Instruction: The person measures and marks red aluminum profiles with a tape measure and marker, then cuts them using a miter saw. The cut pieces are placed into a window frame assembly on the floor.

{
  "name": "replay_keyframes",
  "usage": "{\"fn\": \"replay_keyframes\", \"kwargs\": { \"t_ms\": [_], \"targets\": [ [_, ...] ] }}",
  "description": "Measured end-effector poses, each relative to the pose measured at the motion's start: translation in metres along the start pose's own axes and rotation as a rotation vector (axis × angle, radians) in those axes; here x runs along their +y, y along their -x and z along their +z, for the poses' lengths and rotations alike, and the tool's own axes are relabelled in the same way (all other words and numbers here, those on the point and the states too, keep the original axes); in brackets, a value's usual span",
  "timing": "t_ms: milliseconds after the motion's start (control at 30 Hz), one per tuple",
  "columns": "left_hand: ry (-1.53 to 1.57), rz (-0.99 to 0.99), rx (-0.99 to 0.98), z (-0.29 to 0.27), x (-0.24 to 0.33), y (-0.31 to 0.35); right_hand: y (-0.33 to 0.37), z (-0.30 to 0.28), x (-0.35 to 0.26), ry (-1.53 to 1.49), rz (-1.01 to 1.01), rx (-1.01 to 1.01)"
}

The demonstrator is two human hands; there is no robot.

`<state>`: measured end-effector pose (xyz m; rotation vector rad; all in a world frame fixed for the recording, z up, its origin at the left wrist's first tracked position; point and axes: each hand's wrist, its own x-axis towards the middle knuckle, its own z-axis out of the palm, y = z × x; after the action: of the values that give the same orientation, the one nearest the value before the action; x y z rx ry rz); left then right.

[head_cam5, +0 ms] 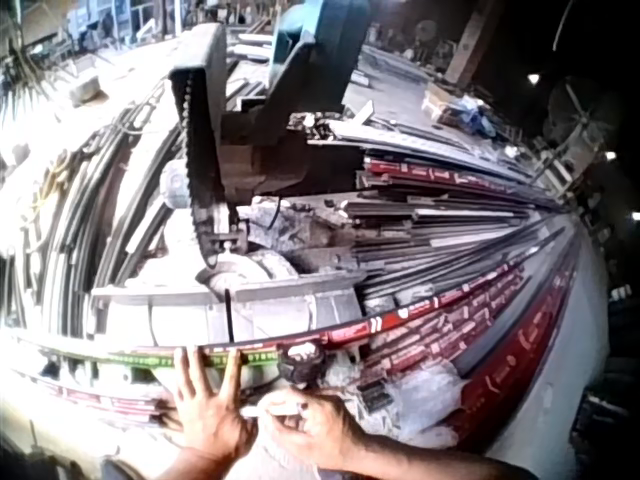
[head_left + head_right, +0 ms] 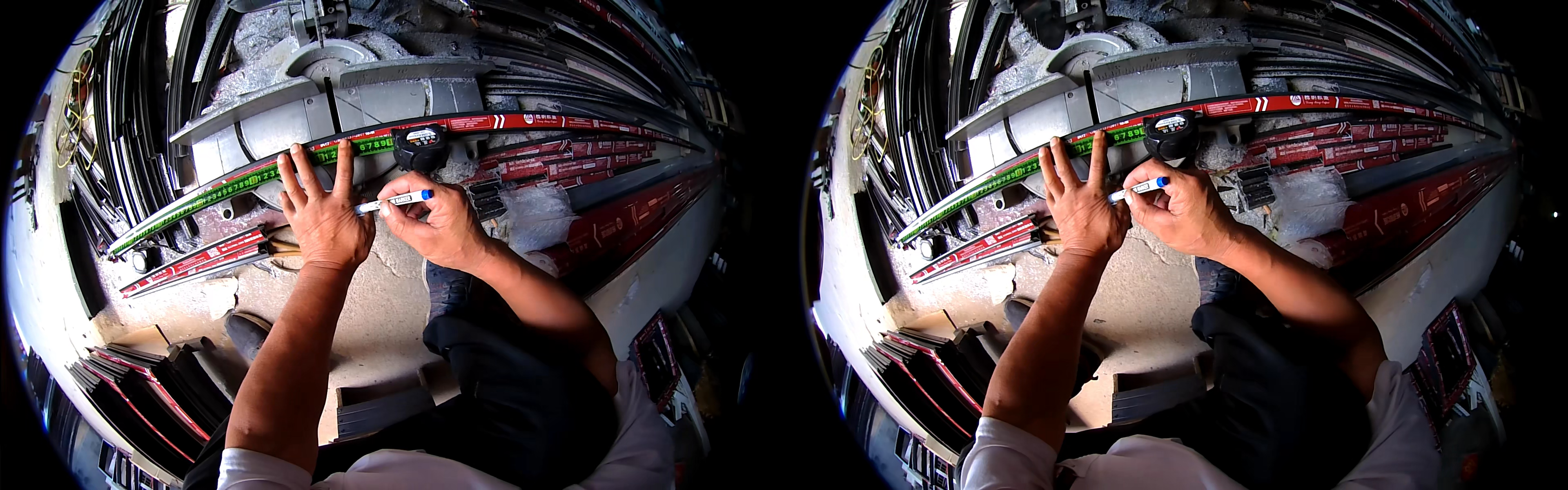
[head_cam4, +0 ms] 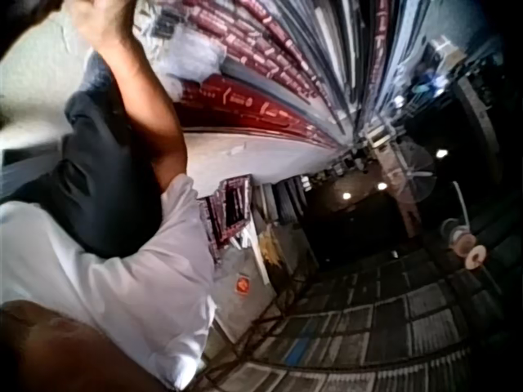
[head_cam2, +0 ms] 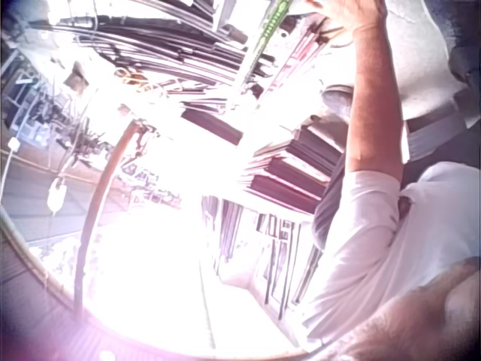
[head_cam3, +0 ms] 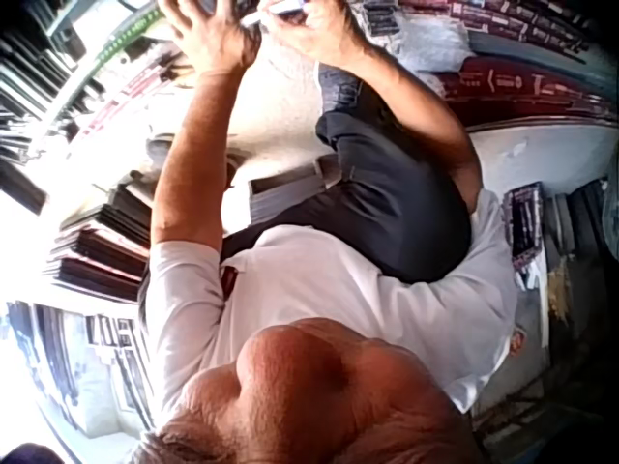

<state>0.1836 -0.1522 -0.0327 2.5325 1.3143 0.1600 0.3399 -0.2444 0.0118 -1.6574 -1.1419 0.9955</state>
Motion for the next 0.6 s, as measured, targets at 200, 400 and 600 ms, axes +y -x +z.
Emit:
{"fn": "replay_keyframes", "kwargs": {
  "t_ms": [200,400,600],
  "targets": [
    [-0.032,-0.010,-0.051,-0.005,0.003,0.000,0.000,0.008,0.008,-0.071,0.034,-0.009],
    [-0.017,-0.015,-0.031,-0.001,0.003,0.000,-0.002,0.016,0.011,-0.221,0.089,0.026],
    [-0.033,-0.026,-0.038,-0.004,0.006,-0.001,0.008,0.013,0.017,-0.282,0.098,0.085]
  ]
}}
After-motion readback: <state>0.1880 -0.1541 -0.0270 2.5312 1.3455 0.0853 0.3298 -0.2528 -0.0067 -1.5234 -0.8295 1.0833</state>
